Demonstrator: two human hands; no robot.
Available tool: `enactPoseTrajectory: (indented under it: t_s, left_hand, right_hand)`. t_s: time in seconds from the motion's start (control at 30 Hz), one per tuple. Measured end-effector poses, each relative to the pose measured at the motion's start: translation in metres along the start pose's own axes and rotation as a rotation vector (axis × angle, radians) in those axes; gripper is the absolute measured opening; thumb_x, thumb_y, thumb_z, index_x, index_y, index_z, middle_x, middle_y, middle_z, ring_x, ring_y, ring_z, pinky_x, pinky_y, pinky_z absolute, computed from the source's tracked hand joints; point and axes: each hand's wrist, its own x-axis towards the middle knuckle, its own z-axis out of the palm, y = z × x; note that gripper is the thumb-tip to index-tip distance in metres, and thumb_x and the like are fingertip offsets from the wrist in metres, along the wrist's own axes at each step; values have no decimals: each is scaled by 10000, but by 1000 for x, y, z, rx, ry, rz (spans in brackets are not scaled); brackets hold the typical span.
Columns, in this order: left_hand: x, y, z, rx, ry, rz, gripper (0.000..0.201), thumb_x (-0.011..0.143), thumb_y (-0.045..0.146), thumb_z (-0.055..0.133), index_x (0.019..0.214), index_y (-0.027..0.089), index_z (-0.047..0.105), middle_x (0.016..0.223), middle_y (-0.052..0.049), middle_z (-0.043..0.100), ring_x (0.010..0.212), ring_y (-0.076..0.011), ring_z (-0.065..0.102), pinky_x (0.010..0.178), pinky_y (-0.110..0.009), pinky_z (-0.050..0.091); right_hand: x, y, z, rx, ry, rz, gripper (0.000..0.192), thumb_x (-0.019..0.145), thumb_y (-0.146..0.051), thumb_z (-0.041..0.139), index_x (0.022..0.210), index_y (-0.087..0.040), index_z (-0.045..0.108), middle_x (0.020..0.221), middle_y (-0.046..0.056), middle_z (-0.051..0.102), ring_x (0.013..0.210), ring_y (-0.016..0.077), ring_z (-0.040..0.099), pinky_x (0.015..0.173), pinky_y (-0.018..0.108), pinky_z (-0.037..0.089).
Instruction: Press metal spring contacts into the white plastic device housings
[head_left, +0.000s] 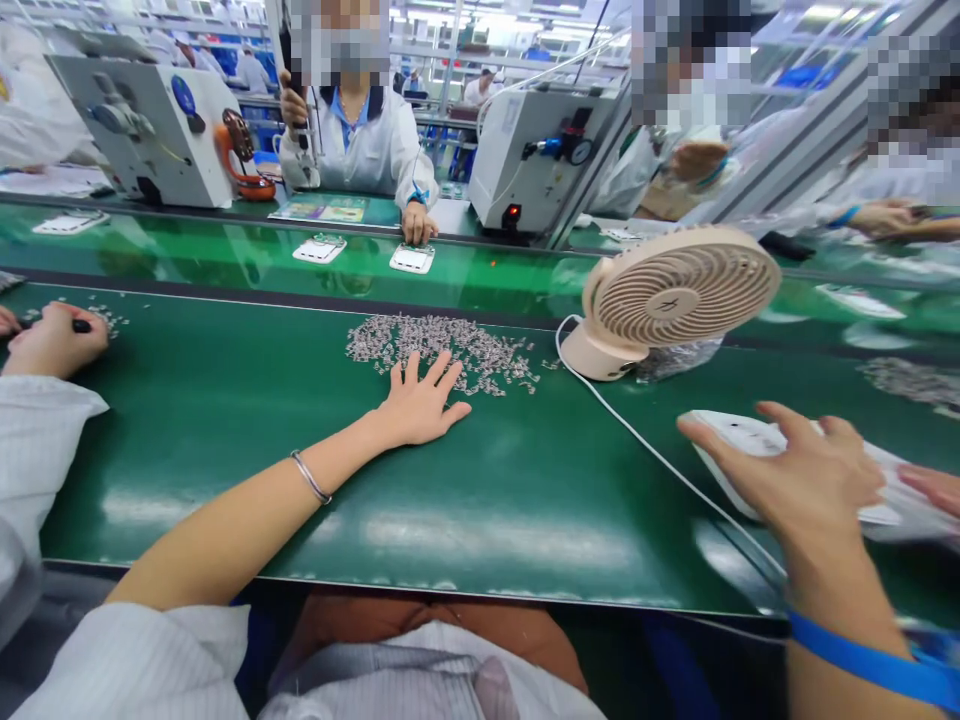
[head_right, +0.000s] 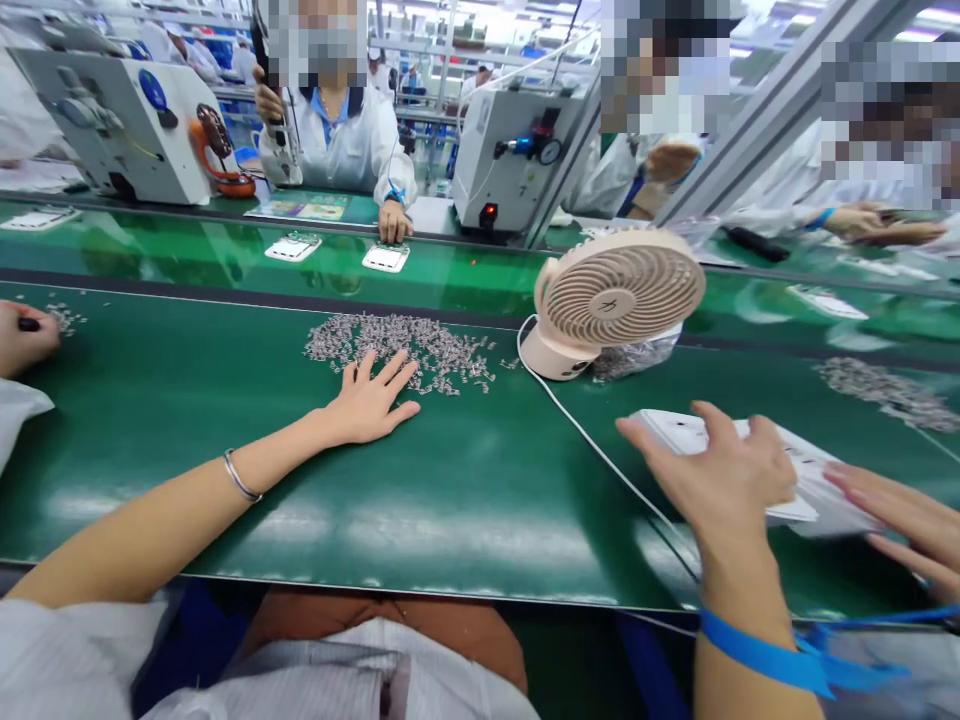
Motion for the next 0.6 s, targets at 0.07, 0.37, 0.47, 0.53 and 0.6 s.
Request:
enactPoseTrajectory:
  t_s: [0.07, 0.37, 0.47, 0.53, 0.6]
  left_hand:
    - [15, 4, 4, 4, 10, 29, 632, 895, 546, 208, 1445, 244, 132, 1503, 21, 43, 1332, -420, 40, 1038, -616, 159]
    - [44, 23, 11, 17, 188, 7, 715, 880, 598, 211, 1418, 130, 256, 1497, -80, 83, 1330, -432, 45, 1051, -598, 140]
    - [41, 20, 9, 29, 282, -89, 717, 899, 552, 207, 1390, 36, 288, 1483, -155, 94, 1323, -445, 57, 1044, -602, 125]
    - [38, 16, 8, 37, 341, -127, 700, 910, 532, 206, 1394, 31, 274, 1479, -166, 104, 1327, -435, 58, 1051, -593, 91]
    - [32, 11, 6, 42, 382, -148, 690, 914, 521, 222, 1397, 31, 263, 1476, -171, 116, 1329, -429, 53, 1057, -584, 66]
  right_hand:
    - [-1, 22, -2, -85, -130, 46, 618, 553, -599, 660, 1051, -233, 657, 1228, 202, 481, 1094, 424, 458, 887, 551, 345]
    - [-7, 56, -12, -65, -300, 81, 628, 589, -664, 640, 1053, -242, 669, 1185, 274, 427, 1068, 457, 460, 756, 536, 370]
    - [-6, 64, -9, -62, -258, 4, 548, 611, -629, 646, 1007, -251, 679, 1179, 266, 454, 1093, 411, 470, 792, 524, 374]
    - [-8, 66, -9, -67, -202, -38, 503, 640, -611, 629, 998, -260, 675, 1168, 252, 484, 1125, 395, 454, 834, 536, 357]
    - [-12, 64, -13, -72, -124, -59, 465, 669, -593, 611, 993, -264, 670, 1169, 233, 505, 1138, 388, 450, 865, 559, 343]
